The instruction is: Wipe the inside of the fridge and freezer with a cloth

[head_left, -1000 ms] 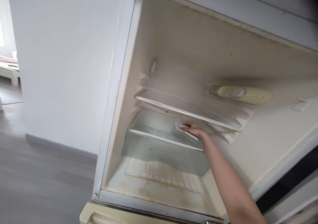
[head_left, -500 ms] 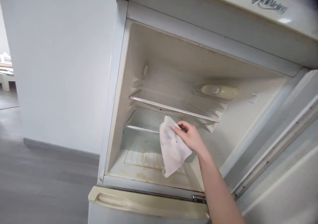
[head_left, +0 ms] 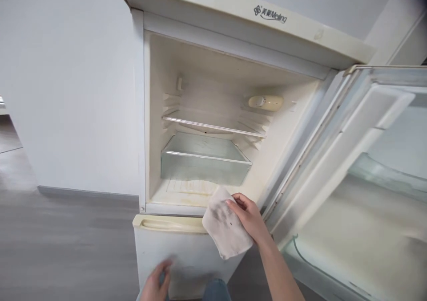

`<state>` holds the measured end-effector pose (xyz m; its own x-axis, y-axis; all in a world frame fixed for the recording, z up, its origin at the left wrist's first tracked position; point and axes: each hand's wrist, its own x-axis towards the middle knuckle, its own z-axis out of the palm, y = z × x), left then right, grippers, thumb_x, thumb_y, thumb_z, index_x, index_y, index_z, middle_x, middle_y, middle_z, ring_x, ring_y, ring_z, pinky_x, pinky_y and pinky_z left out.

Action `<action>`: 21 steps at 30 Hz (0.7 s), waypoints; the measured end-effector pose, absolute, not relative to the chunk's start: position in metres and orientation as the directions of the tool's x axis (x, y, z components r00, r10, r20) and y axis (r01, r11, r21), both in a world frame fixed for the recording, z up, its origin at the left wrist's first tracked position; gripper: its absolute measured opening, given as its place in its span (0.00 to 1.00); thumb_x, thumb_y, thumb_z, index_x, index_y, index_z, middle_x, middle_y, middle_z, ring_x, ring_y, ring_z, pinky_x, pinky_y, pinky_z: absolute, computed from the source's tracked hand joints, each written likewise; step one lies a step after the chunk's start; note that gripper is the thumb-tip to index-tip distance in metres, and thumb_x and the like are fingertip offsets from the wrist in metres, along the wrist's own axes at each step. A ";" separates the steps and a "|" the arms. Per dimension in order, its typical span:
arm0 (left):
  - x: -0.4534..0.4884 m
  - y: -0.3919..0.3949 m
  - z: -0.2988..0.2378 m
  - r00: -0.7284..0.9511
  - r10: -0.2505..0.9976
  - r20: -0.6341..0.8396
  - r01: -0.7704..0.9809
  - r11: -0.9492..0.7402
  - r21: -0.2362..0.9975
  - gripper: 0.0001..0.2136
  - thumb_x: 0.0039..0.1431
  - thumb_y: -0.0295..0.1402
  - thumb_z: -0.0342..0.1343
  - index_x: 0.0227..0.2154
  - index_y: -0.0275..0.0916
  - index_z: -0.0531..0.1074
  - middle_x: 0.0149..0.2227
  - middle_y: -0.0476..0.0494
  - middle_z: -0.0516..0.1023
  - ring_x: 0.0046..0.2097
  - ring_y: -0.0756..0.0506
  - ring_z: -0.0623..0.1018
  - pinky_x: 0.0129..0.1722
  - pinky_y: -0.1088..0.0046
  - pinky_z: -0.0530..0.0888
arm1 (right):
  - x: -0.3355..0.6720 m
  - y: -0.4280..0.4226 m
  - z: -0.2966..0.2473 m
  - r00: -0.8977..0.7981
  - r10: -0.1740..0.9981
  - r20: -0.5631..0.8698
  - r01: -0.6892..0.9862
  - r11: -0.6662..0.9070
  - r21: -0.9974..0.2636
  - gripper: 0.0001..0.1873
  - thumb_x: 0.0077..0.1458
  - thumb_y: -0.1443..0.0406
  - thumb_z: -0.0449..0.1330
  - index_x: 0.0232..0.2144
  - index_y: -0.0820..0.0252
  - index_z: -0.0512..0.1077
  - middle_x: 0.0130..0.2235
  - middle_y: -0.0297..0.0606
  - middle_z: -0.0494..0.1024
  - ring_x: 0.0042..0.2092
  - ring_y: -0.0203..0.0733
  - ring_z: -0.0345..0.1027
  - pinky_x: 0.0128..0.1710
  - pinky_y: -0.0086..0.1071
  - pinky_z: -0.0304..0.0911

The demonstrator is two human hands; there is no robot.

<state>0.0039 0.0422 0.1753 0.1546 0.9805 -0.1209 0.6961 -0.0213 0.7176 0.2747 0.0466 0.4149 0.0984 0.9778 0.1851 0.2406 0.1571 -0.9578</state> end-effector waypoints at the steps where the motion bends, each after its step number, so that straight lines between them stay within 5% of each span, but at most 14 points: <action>1: 0.013 0.049 0.197 0.161 0.986 -0.042 0.565 -0.058 0.823 0.17 0.62 0.39 0.40 0.46 0.41 0.69 0.52 0.41 0.76 0.56 0.44 0.72 0.59 0.60 0.67 | 0.275 0.041 0.413 0.089 0.984 0.158 0.219 0.135 -0.966 0.17 0.52 0.51 0.60 0.28 0.58 0.67 0.26 0.31 0.68 0.29 0.35 0.61 0.29 0.28 0.54; 7: 0.065 0.065 0.346 0.362 0.898 0.250 0.111 -0.307 0.945 0.18 0.58 0.45 0.48 0.47 0.44 0.67 0.53 0.43 0.72 0.56 0.45 0.70 0.57 0.66 0.64 | 0.273 0.021 0.408 0.040 0.994 0.097 0.175 0.089 -0.981 0.17 0.52 0.50 0.60 0.29 0.58 0.68 0.27 0.31 0.68 0.28 0.34 0.60 0.28 0.28 0.52; 9: 0.074 0.063 0.374 0.524 0.831 0.187 0.079 -0.267 0.961 0.16 0.57 0.46 0.48 0.40 0.41 0.69 0.40 0.46 0.75 0.42 0.48 0.73 0.42 0.71 0.69 | 0.275 0.018 0.404 0.033 0.993 0.113 0.208 0.104 -0.973 0.17 0.52 0.51 0.60 0.29 0.58 0.69 0.26 0.30 0.67 0.28 0.33 0.59 0.28 0.28 0.51; 12: 0.084 0.061 0.391 0.627 0.763 0.157 0.103 -0.281 0.954 0.13 0.56 0.45 0.51 0.29 0.39 0.68 0.25 0.55 0.63 0.28 0.53 0.63 0.29 0.74 0.61 | 0.280 0.015 0.395 0.049 0.984 0.170 0.269 0.150 -0.951 0.16 0.52 0.52 0.60 0.30 0.58 0.70 0.28 0.31 0.69 0.30 0.35 0.61 0.30 0.28 0.54; 16: 0.092 0.063 0.401 0.701 0.688 0.185 0.067 -0.322 0.944 0.09 0.57 0.38 0.50 0.35 0.40 0.70 0.32 0.53 0.67 0.36 0.51 0.67 0.38 0.72 0.64 | 0.288 0.015 0.379 0.075 0.976 0.205 0.246 0.181 -0.952 0.16 0.52 0.51 0.60 0.34 0.57 0.71 0.36 0.37 0.75 0.37 0.41 0.68 0.36 0.31 0.60; 21: 0.091 0.065 0.417 0.696 0.689 0.201 0.060 -0.334 0.941 0.07 0.57 0.36 0.50 0.33 0.40 0.69 0.32 0.53 0.66 0.37 0.50 0.66 0.39 0.72 0.63 | 0.290 0.013 0.352 0.199 0.974 0.104 -0.008 0.108 -0.994 0.20 0.49 0.49 0.63 0.41 0.53 0.72 0.50 0.39 0.75 0.51 0.47 0.67 0.48 0.36 0.62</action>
<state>0.0906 0.0651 0.4170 0.6962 0.6892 0.2008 0.0596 -0.3343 0.9406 0.2900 0.0128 0.3516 0.1989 0.9745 0.1040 -0.0082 0.1077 -0.9941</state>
